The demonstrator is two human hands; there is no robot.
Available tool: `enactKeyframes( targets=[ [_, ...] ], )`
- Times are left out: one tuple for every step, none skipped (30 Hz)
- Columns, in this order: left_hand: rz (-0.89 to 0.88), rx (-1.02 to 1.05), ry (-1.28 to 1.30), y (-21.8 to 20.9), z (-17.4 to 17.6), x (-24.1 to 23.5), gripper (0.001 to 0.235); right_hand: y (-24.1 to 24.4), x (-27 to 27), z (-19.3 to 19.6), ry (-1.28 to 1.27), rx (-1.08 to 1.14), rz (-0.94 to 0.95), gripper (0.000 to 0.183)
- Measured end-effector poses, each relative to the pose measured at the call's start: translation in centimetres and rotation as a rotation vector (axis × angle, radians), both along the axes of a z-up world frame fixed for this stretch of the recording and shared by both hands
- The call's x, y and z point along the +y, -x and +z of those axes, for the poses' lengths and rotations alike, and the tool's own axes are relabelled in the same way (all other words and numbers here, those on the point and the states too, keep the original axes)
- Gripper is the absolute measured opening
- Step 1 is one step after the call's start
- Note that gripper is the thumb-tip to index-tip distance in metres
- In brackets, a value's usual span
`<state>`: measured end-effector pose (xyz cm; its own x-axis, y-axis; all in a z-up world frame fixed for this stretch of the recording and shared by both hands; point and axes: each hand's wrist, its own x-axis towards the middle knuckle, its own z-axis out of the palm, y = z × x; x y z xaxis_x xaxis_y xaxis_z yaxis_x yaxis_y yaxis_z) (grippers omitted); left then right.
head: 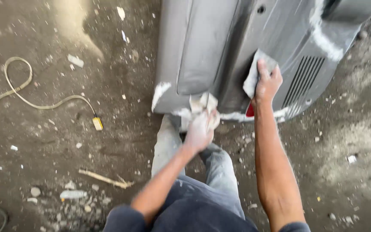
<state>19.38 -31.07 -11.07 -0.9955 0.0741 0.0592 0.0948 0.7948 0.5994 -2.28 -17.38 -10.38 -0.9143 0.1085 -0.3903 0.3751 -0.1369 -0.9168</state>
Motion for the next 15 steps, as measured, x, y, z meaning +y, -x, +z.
enactKeyframes(
  targets=[
    [0.168,-0.074,-0.147,-0.1,1.1,0.0,0.056,-0.1,-0.1,-0.5,-0.024,0.022,-0.007,0.023],
    [0.339,-0.166,-0.313,-0.7,2.4,0.7,0.051,-0.6,0.4,-0.9,-0.066,0.026,-0.011,0.023],
    [0.339,-0.16,-0.321,2.4,2.4,0.5,0.051,-0.4,0.2,-0.7,-0.073,0.033,-0.009,0.023],
    [0.477,-0.175,-0.492,5.3,2.4,0.3,0.046,-0.6,0.1,-0.6,-0.108,0.03,-0.019,0.023],
    [0.614,-0.193,-0.663,8.3,2.2,0.0,0.042,-0.6,0.0,-0.7,-0.143,0.026,-0.029,0.022],
    [0.606,-0.202,-0.673,12.3,1.5,-0.6,0.042,-1.0,0.5,-0.8,-0.155,0.023,-0.037,0.022],
    [0.639,-0.121,-0.701,16.4,0.8,-1.1,0.037,-1.3,1.1,-0.9,-0.383,0.032,0.022,0.02],
    [0.656,-0.014,-0.721,21.4,-0.2,-2.3,0.032,-0.9,0.8,-1.4,-0.596,0.059,0.068,0.021],
    [0.632,0.001,-0.723,25.7,-1.0,-3.7,0.032,-0.7,-0.2,-0.8,-0.593,0.075,0.045,0.021],
    [0.588,-0.014,-0.682,29.6,-1.5,-4.6,0.032,-0.9,-0.9,0.3,-0.437,0.023,-0.028,0.022],
    [0.544,-0.028,-0.64,33.5,-2.1,-5.3,0.032,-1.2,-1.6,1.3,-0.281,-0.025,-0.102,0.027],
    [0.524,-0.033,-0.649,35.1,-1.5,-5.7,0.032,-1.0,-1.5,0.7,-0.291,-0.024,-0.122,0.027],
    [0.457,-0.079,-0.69,36.5,-0.9,-6.2,0.035,-1.0,-1.5,0.1,-0.317,-0.052,-0.15,0.026],
    [0.397,-0.131,-0.727,38.0,-0.1,-6.7,0.038,-0.8,-1.4,-0.2,-0.343,-0.089,-0.171,0.029],
    [0.386,-0.144,-0.735,37.0,-0.7,-6.6,0.038,-0.2,-2.0,0.2,-0.353,-0.097,-0.185,0.029]
  ],
)
